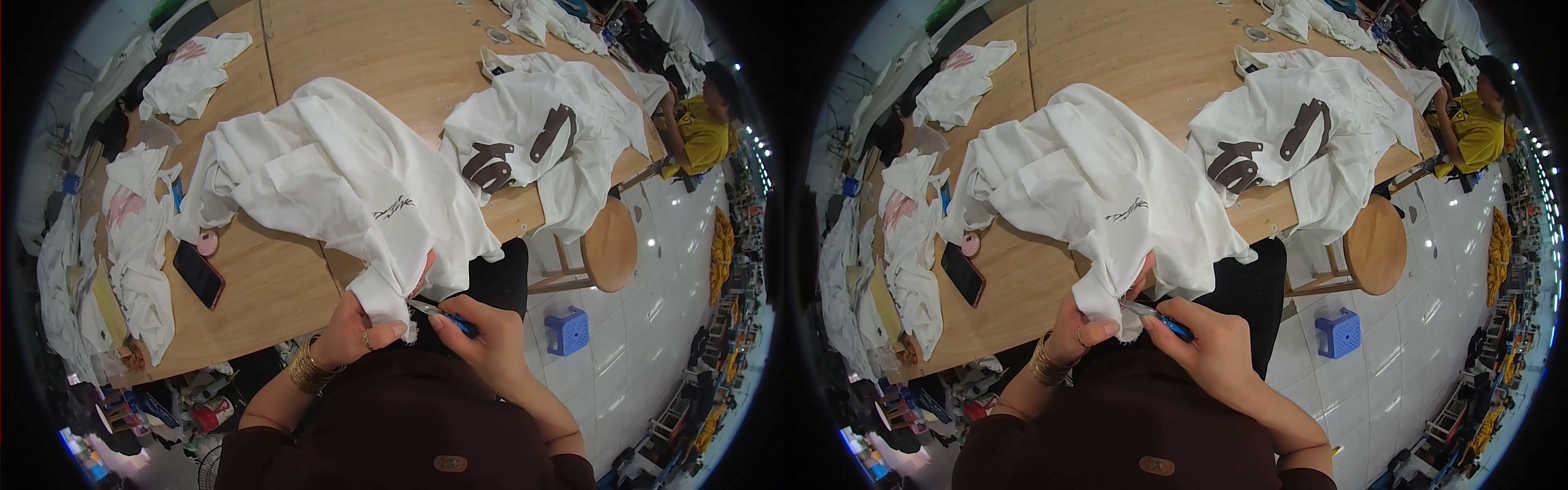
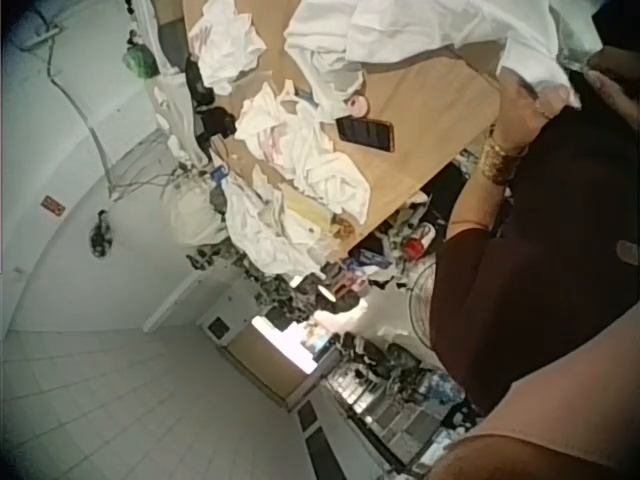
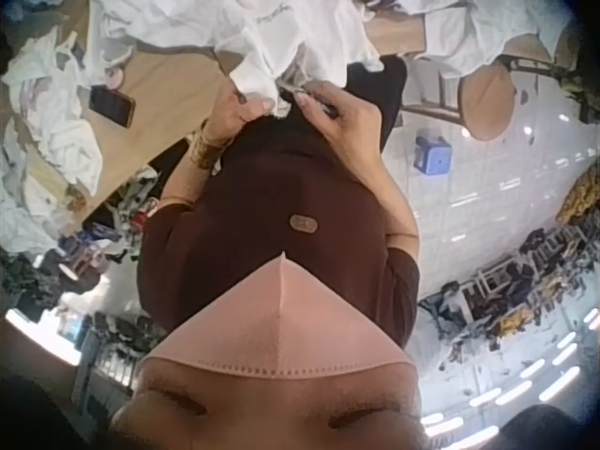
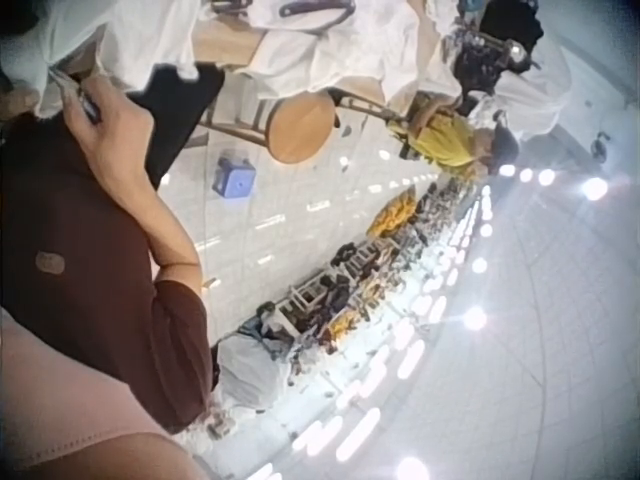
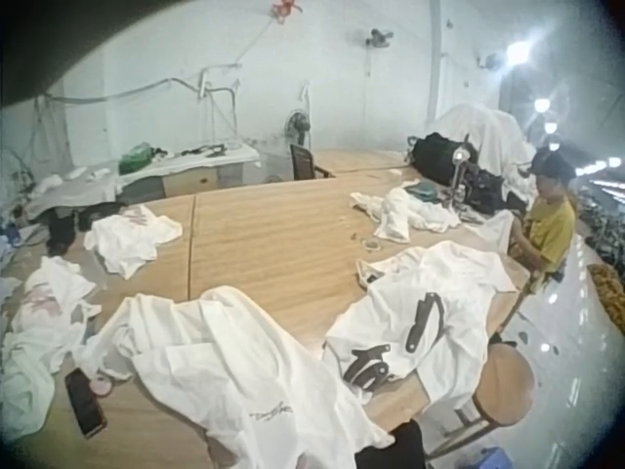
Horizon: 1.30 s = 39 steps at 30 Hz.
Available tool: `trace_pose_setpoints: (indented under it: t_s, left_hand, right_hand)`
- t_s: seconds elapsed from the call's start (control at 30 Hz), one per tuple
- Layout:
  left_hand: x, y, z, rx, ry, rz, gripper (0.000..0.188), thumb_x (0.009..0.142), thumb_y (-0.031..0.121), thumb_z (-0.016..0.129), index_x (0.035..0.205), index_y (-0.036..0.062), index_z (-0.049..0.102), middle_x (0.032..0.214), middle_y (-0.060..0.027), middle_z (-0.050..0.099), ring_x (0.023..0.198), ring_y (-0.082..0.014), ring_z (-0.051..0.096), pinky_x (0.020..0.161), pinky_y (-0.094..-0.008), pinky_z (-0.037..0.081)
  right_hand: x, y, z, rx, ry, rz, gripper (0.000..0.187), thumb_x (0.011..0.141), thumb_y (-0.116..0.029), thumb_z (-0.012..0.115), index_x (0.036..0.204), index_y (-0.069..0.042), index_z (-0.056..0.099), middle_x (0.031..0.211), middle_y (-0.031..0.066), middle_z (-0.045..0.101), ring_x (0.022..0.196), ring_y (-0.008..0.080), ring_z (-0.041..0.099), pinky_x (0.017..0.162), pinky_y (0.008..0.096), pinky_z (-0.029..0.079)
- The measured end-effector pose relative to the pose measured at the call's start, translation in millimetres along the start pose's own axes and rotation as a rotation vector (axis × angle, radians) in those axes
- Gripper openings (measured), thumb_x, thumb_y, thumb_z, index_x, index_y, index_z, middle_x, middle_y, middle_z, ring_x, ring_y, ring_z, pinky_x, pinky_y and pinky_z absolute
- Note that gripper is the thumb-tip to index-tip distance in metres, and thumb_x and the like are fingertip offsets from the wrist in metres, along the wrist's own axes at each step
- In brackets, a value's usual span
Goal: Trimming excess threads from white t-shirts using thread snips.
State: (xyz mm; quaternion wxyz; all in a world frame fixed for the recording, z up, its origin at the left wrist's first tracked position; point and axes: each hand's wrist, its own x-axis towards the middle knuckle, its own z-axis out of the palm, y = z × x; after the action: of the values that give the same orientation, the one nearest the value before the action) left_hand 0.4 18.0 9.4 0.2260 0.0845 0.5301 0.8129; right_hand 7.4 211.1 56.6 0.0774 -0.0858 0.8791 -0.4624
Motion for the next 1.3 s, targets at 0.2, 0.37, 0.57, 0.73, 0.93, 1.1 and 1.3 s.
trace_pose_setpoints:
  t_s: [0.2,0.37,0.57,0.73,0.93,1.1,1.3]
  left_hand:
    - [-2,0,2,0.013,0.022,-0.012,0.059,0.073,0.006,0.059,0.128,-0.0031,0.036,0.121,-0.0090,0.047,0.109,-0.0150,0.045,0.092,-0.0296,0.036]
    - [-3,-2,0,0.037,0.015,-0.013,0.059,0.075,0.006,0.058,0.128,-0.0031,0.035,0.120,-0.0083,0.046,0.105,-0.0134,0.046,0.088,-0.0281,0.039]
    - [0,-1,-3,0.009,-0.019,-0.012,0.060,0.073,0.008,0.059,0.128,-0.0027,0.036,0.114,-0.0080,0.051,0.102,-0.0137,0.047,0.087,-0.0285,0.039]
    - [-3,-5,-6,-0.109,-0.009,-0.066,0.062,0.072,0.009,0.059,0.128,-0.0032,0.036,0.118,-0.0105,0.051,0.105,-0.0157,0.049,0.091,-0.0301,0.038]
    - [-2,1,2,-0.170,0.004,-0.035,0.064,0.071,0.008,0.058,0.129,-0.0043,0.033,0.123,-0.0124,0.048,0.114,-0.0186,0.046,0.095,-0.0314,0.036]
    - [-3,-2,-3,-0.114,-0.016,-0.045,0.065,0.071,0.008,0.057,0.130,-0.0045,0.032,0.125,-0.0131,0.046,0.116,-0.0193,0.044,0.097,-0.0316,0.034]
    - [0,0,-3,-0.072,-0.029,-0.012,0.065,0.072,0.007,0.057,0.131,-0.0042,0.032,0.126,-0.0131,0.046,0.116,-0.0185,0.044,0.097,-0.0313,0.033]
  right_hand:
    - [0,0,2,-0.006,-0.005,-0.004,0.021,0.077,-0.026,0.066,0.082,-0.006,0.062,0.060,0.0072,0.058,0.047,0.0196,0.055,0.044,0.0271,0.041]
    - [1,-2,3,-0.001,-0.011,-0.002,0.021,0.077,-0.026,0.066,0.082,-0.006,0.062,0.060,0.0072,0.057,0.047,0.0195,0.055,0.044,0.0272,0.041]
    - [2,-3,5,0.009,-0.003,0.026,0.017,0.078,-0.017,0.065,0.083,-0.002,0.060,0.060,0.0080,0.052,0.050,0.0109,0.045,0.049,0.0229,0.039]
    - [3,-5,2,0.027,-0.047,0.072,0.015,0.079,-0.016,0.065,0.082,-0.001,0.060,0.059,0.0062,0.052,0.050,0.0089,0.044,0.049,0.0218,0.038]
    - [-2,0,3,0.086,-0.064,0.081,0.020,0.080,-0.026,0.064,0.084,-0.006,0.063,0.058,0.0078,0.056,0.047,0.0195,0.054,0.046,0.0271,0.041]
    - [1,-4,2,0.120,-0.114,0.131,0.019,0.081,-0.022,0.063,0.085,-0.004,0.062,0.058,0.0061,0.054,0.050,0.0136,0.048,0.048,0.0249,0.039]
    - [4,-2,2,0.058,-0.088,0.082,0.021,0.080,-0.028,0.063,0.084,-0.008,0.062,0.055,0.0083,0.055,0.046,0.0215,0.054,0.045,0.0285,0.041]
